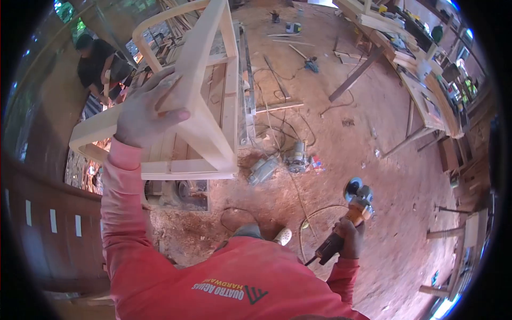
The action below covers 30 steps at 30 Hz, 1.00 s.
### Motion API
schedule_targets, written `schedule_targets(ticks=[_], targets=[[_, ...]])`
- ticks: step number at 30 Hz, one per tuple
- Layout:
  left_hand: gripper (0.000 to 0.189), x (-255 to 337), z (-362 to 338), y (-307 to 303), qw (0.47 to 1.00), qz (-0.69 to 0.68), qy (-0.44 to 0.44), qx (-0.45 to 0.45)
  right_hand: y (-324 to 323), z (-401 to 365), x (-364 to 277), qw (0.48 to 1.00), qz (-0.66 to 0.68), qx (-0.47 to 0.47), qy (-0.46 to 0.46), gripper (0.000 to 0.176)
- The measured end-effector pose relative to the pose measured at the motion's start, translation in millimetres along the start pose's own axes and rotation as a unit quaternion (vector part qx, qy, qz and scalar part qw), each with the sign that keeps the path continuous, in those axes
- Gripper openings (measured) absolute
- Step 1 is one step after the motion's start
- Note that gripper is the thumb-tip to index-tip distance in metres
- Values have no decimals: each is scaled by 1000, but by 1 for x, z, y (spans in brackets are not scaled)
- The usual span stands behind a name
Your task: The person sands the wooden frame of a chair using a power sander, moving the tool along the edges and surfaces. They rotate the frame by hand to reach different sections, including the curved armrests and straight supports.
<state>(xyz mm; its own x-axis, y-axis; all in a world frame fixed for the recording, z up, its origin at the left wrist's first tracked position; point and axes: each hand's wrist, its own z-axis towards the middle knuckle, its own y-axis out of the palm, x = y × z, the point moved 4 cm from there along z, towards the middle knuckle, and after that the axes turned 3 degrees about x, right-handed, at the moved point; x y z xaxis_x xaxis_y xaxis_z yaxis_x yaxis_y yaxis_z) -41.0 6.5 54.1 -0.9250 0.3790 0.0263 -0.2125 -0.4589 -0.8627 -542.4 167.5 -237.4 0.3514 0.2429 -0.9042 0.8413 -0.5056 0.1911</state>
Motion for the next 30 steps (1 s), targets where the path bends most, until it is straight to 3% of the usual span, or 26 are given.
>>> schedule_targets(ticks=[11, 13, 15, 17, 20, 23, 24, 26, 27, 28, 29, 30], targets=[[79, -8, 32, 12, 980, -56, -157, -108, 74, 115, -45, 989, -81, -120, -7, 40], [75, -5, 39, 13, 959, -64, -208, -182, 96, 140, -53, 987, -89, -136, -11, 41], [68, -1, 46, 18, 950, -71, -246, -178, 112, 164, -57, 987, -83, -138, -12, 42], [59, 3, 51, 19, 956, -70, -265, -102, 125, 178, -62, 989, -86, -121, -2, 42], [45, 1, 50, 24, 985, 8, -174, 13, 149, 199, -67, 988, -69, -141, 4, 43], [31, 26, 54, 6, 976, 59, -136, 160, 171, 209, -76, 984, -57, -168, -3, 41], [26, 47, 45, 1, 960, 59, -116, 246, 177, 212, -79, 983, -57, -172, -6, 40], [19, 103, 22, 16, 977, 38, -88, 188, 186, 227, -78, 973, -53, -223, -15, 38], [19, 132, 14, 35, 996, 13, -81, 43, 190, 231, -79, 968, -50, -247, -19, 37], [11, 150, 14, 72, 947, -237, -40, 212, 198, 230, -83, 966, -27, -256, -20, 37], [19, 165, 13, 121, 919, -316, -84, 219, 207, 225, -86, 964, -6, -265, -19, 37], [38, 179, 11, 174, 917, -343, -173, 103, 210, 219, -89, 962, 13, -274, -16, 38]])
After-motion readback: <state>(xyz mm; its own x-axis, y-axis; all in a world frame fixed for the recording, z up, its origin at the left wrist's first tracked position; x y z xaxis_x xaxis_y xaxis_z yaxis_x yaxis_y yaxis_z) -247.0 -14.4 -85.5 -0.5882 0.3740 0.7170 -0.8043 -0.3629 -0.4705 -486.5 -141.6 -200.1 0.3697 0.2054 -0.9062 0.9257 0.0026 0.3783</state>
